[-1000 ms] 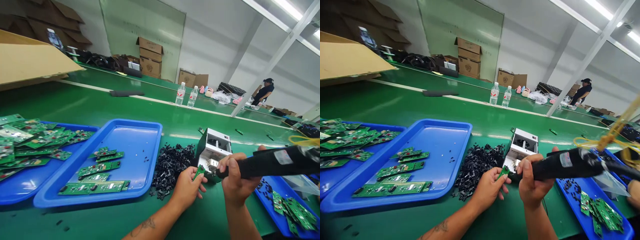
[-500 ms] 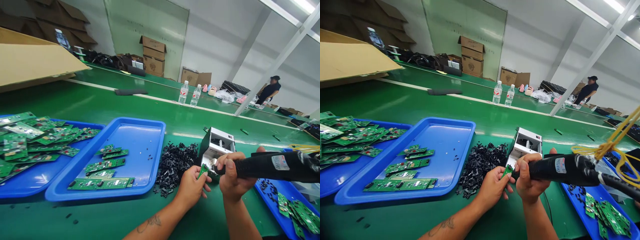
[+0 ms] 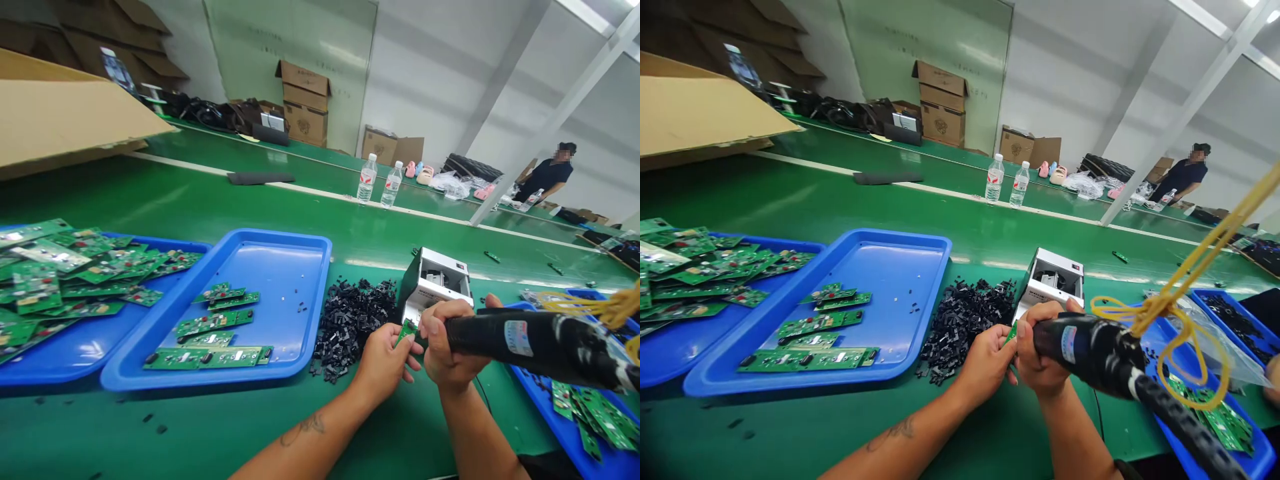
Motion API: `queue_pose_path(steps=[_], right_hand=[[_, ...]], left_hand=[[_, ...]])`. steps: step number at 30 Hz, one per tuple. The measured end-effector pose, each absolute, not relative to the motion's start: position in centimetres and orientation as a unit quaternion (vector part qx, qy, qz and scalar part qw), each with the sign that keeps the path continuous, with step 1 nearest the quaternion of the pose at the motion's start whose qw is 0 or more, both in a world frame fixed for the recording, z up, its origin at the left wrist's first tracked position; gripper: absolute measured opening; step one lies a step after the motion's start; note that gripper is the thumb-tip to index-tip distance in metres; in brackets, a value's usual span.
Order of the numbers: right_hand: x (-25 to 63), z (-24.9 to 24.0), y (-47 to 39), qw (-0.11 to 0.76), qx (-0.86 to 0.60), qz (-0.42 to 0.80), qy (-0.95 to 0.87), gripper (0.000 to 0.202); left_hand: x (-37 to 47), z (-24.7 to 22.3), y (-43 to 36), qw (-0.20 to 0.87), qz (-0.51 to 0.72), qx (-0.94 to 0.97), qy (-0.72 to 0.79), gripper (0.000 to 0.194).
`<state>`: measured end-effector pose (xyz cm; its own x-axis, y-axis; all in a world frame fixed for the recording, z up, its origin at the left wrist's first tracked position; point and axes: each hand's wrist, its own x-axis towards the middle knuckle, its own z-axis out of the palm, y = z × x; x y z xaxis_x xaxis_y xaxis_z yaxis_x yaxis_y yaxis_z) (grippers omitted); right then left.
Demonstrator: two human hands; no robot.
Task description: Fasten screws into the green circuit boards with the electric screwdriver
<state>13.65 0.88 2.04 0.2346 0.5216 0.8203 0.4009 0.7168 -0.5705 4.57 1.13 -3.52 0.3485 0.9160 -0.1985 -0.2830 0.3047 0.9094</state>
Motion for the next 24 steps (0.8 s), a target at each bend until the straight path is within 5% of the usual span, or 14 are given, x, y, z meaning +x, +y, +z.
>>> queue_pose_path(steps=[24], right_hand=[[13.8,5.4,0.9,0.772,-0.337,0.060,-0.536,0.063]], left_hand=[[4.2,-3.6,1.5,0.724,0.397,0.412,0.387,0.031]])
